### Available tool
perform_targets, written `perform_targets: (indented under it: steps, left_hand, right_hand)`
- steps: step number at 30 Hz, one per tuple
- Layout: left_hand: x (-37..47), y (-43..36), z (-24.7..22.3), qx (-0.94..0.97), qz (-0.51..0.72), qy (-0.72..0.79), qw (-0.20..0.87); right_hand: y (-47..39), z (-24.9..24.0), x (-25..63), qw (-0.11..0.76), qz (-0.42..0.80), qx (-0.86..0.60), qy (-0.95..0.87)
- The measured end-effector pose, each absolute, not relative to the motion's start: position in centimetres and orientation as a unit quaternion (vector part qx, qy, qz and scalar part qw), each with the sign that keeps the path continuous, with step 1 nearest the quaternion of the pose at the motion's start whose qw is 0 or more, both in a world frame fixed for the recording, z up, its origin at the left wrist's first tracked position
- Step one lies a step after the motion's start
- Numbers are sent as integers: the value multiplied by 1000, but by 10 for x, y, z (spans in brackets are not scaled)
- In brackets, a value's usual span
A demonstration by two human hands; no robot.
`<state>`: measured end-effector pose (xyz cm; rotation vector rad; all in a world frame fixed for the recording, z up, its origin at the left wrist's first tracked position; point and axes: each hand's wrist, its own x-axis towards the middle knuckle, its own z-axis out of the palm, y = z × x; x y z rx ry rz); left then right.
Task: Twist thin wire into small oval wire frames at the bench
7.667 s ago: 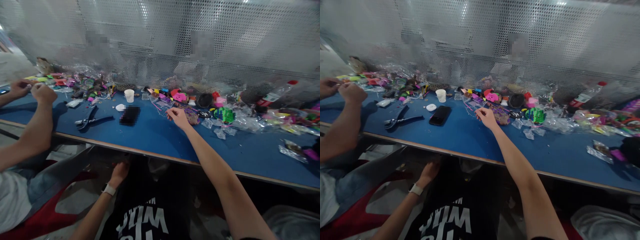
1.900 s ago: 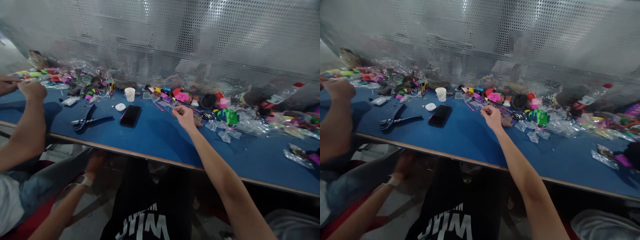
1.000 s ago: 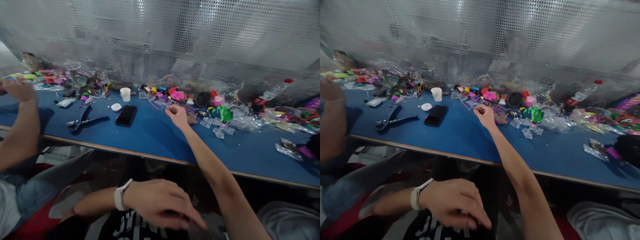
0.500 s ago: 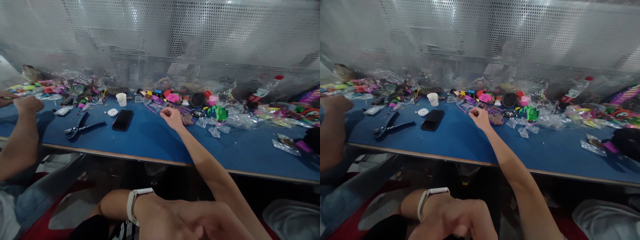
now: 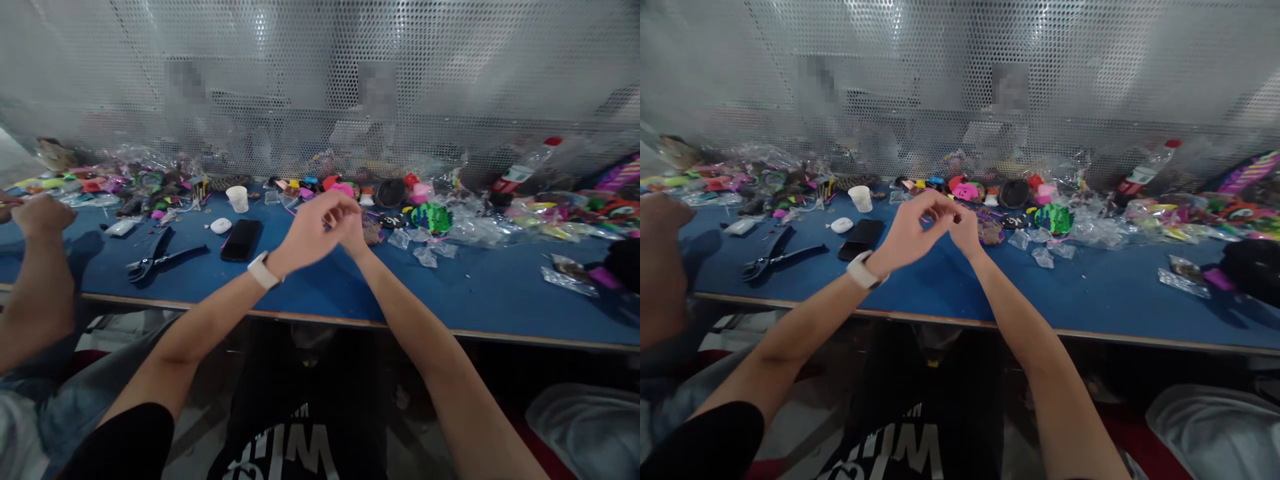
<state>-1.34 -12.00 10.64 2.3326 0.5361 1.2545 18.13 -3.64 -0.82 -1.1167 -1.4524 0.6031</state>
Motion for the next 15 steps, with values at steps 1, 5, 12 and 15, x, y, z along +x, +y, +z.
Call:
perform_targets:
  steps: [1,5,12,15]
  left_hand:
    - [-11,-93,100,844,460,221,165]
    - [-11,-17,55,869,420,259,41]
    - [-18,3,3,856,433,280,35]
    - [-19,4,1,841,451,294,50]
  right_hand:
    - [-35,-8,181,588,259,-471,-604]
    - [-34,-10,179,635,294,-454,-551]
    - [-32,-14,181,619,247,-447,-597]
    - [-32,-14,181,614,240,-440,-609]
